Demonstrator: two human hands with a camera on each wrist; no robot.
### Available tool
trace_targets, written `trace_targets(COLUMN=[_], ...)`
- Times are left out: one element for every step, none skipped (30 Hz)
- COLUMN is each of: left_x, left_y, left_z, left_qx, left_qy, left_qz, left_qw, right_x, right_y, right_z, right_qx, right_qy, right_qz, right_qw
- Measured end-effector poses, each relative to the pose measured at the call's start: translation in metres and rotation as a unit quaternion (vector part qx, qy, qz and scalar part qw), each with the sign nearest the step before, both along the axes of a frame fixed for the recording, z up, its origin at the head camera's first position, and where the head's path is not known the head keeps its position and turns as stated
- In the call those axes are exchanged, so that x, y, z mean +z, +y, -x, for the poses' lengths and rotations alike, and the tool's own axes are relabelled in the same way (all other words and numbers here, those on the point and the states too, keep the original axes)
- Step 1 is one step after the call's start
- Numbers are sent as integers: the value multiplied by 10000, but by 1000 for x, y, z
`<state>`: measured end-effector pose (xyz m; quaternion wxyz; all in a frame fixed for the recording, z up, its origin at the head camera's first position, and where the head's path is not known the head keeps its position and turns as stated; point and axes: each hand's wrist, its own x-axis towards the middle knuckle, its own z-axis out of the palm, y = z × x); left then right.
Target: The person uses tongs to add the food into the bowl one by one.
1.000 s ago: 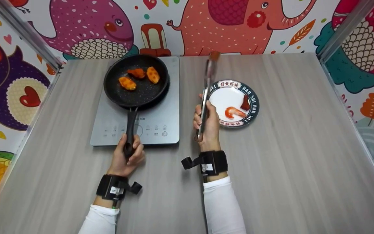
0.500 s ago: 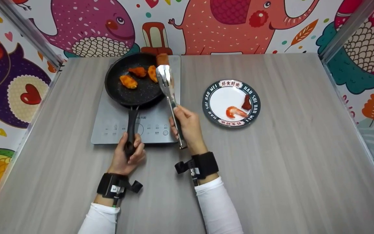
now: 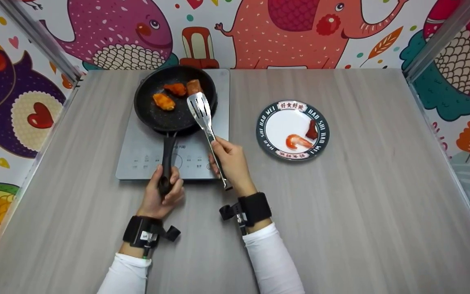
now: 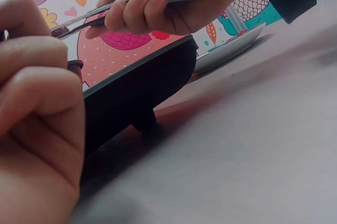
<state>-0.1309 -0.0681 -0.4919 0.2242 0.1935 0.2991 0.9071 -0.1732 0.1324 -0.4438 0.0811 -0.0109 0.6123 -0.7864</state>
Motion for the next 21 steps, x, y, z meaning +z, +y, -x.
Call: trace_targets(left_x=[0, 0, 0, 1, 1, 1, 1, 0, 0, 0, 0, 0, 0, 0, 0, 0, 0, 0, 0, 0, 0], left_y=[0, 0, 0, 0, 0, 1, 1, 1, 2, 2, 2, 2, 2, 2, 1, 1, 1, 1, 1, 1, 1], left_z=[0, 0, 0, 0, 0, 0, 0, 0, 0, 0, 0, 0, -1, -1, -1, -1, -1, -1, -1, -1, 0], left_qx=[6, 10, 9, 3, 0, -7, -9, -8, -7, -3, -1, 6, 13, 18, 21, 24, 26, 32, 30, 29, 33], left_qy=[12, 25, 16, 6, -2, -14, -29, -41, -50, -55, -67, -68, -73, -71, -65, -59, -57, -45, -41, -25, -3], left_qz=[9, 20, 18, 9, 5, 1, 3, 5, 2, -3, -15, -20, -27, -36, -48, -50, -58, -56, -58, -48, -16], left_qw=[10000, 10000, 10000, 10000, 10000, 10000, 10000, 10000, 10000, 10000, 10000, 10000, 10000, 10000, 10000, 10000, 10000, 10000, 10000, 10000, 10000], right_x=[2, 4, 6, 8, 10, 12, 11, 11, 11, 10, 10, 10, 9, 9, 9, 9, 8, 8, 8, 8, 7], right_y=[-1, -1, -2, -3, -3, -4, -4, -4, -4, -4, -4, -4, -4, -4, -4, -3, -3, -3, -2, -2, -1], right_z=[-1, -2, -3, -4, -5, -6, -6, -6, -6, -6, -6, -6, -5, -5, -5, -4, -4, -4, -3, -3, -3], right_qx=[13, 29, 26, 21, 17, 17, 29, 43, 56, 76, 94, 117, 135, 144, 136, 128, 118, 110, 91, 78, 59], right_qy=[-11, -7, -5, -2, 12, 31, 50, 66, 83, 103, 114, 113, 108, 94, 80, 71, 50, 36, 20, 11, -8], right_qz=[-55, -97, -149, -170, -187, -193, -186, -185, -183, -164, -144, -132, -130, -142, -151, -169, -183, -190, -201, -222, -234], right_qw=[10000, 9999, 9999, 9999, 9998, 9998, 9998, 9998, 9998, 9998, 9998, 9998, 9998, 9998, 9998, 9998, 9998, 9998, 9998, 9997, 9997])
